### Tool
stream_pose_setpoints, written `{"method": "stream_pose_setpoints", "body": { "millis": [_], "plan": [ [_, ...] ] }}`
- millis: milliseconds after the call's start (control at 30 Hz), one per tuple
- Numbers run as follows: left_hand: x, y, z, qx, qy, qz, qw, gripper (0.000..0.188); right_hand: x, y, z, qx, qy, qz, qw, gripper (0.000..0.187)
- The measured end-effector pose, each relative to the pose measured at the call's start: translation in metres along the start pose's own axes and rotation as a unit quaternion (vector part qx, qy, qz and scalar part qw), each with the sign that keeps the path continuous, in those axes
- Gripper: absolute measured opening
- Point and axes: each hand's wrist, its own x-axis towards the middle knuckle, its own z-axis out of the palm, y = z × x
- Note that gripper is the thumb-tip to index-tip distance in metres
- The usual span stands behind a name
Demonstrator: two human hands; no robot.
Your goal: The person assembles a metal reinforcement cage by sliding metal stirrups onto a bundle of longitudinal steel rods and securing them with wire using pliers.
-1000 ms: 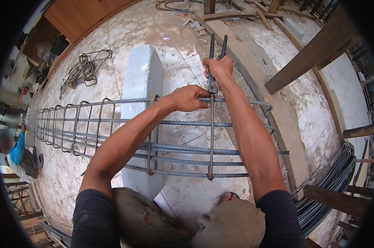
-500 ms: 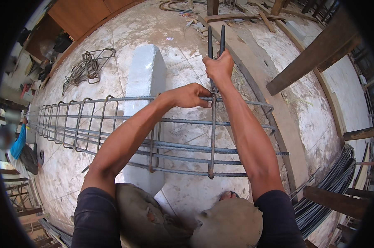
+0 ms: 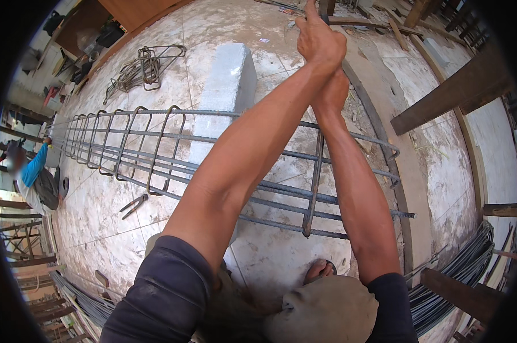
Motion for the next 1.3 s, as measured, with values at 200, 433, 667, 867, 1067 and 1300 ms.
{"method": "stream_pose_setpoints", "body": {
  "millis": [200, 433, 667, 867, 1067, 1300],
  "plan": [
    [0.030, -0.037, -0.004, -0.313, -0.102, 0.058, 0.942, 0.082, 0.022, 0.012, -0.017, 0.191, -0.156, 0.231, 0.941, 0.065],
    [0.084, -0.095, -0.004, -0.399, -0.256, -0.202, 0.857, 0.113, 0.017, -0.022, 0.017, 0.013, -0.176, 0.224, 0.958, 0.038],
    [0.053, -0.044, -0.017, -0.504, -0.342, -0.215, 0.763, 0.047, 0.037, 0.000, -0.041, -0.034, -0.282, 0.173, 0.943, 0.054],
    [0.055, -0.059, -0.012, -0.501, -0.348, -0.201, 0.767, 0.053, 0.024, 0.005, -0.024, 0.343, -0.349, 0.297, 0.820, 0.032],
    [0.041, -0.072, -0.010, -0.279, -0.147, -0.140, 0.939, 0.129, 0.025, 0.004, -0.005, 0.243, -0.248, 0.359, 0.867, 0.027],
    [-0.006, -0.005, -0.008, -0.075, -0.078, -0.100, 0.989, 0.095, 0.007, 0.047, 0.027, 0.157, -0.070, 0.077, 0.982, 0.034]
  ]
}}
